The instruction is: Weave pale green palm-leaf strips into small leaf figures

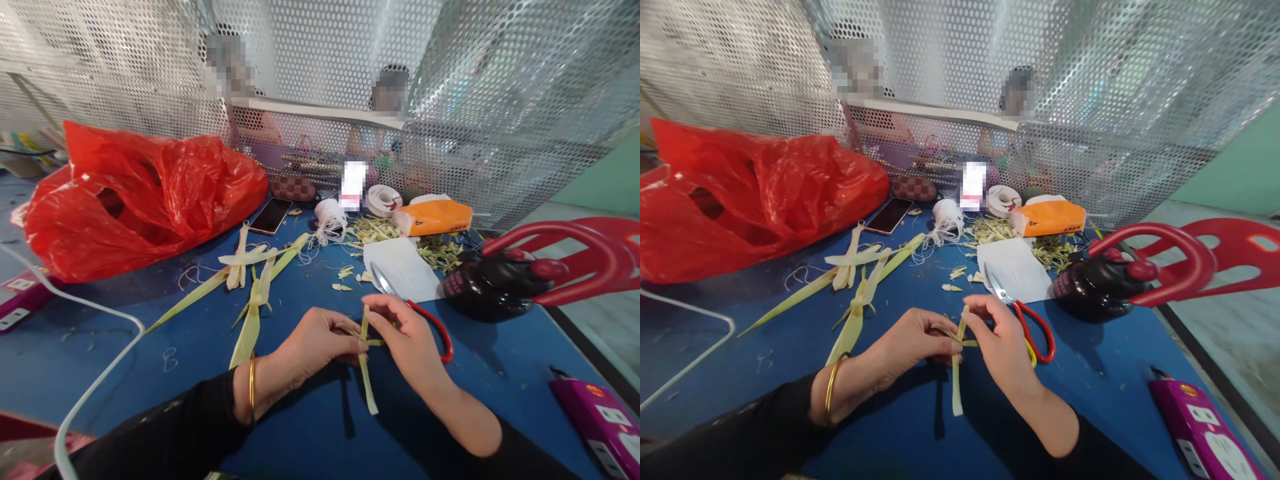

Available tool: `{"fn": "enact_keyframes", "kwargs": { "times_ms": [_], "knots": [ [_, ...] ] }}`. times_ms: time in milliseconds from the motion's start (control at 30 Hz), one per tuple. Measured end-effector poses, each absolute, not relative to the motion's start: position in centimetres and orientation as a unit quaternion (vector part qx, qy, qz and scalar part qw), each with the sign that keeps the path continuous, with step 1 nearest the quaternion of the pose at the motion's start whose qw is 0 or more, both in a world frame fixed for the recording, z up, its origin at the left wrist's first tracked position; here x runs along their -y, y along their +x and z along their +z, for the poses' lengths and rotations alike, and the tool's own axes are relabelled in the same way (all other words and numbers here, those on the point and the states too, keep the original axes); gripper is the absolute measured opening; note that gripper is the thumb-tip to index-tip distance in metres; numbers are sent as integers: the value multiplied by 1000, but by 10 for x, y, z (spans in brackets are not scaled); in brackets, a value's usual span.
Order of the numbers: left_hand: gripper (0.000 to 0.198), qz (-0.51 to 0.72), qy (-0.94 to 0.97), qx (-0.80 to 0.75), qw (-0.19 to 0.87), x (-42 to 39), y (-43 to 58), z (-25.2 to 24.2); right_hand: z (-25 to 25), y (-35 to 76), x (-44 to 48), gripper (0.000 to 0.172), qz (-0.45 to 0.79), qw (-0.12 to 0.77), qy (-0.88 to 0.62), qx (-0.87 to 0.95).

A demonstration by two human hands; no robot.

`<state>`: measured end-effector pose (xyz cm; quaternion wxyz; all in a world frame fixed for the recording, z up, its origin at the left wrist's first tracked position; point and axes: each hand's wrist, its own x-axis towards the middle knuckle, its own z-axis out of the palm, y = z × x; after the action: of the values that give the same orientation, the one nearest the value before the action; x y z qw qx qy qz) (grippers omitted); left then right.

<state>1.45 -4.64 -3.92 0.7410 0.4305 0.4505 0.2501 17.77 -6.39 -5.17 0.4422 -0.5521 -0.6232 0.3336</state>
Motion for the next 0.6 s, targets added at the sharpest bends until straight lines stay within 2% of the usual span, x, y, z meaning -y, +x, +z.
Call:
{"fn": "enact_keyframes", "kwargs": {
  "times_ms": [67,200,333,600],
  "knots": [
    [17,252,446,-439,738,47,15,-42,-48,180,64,23,238,448,-526,683],
    [8,247,578,-438,643,47,12,-51,-44,179,68,5,150,387,-455,788],
    [12,232,650,-448,568,47,9,-54,-43,177,69,9,183,347,-465,794],
    [14,231,628,-425,610,49,12,-49,-46,174,70,18,308,386,-484,723]
  ]
}}
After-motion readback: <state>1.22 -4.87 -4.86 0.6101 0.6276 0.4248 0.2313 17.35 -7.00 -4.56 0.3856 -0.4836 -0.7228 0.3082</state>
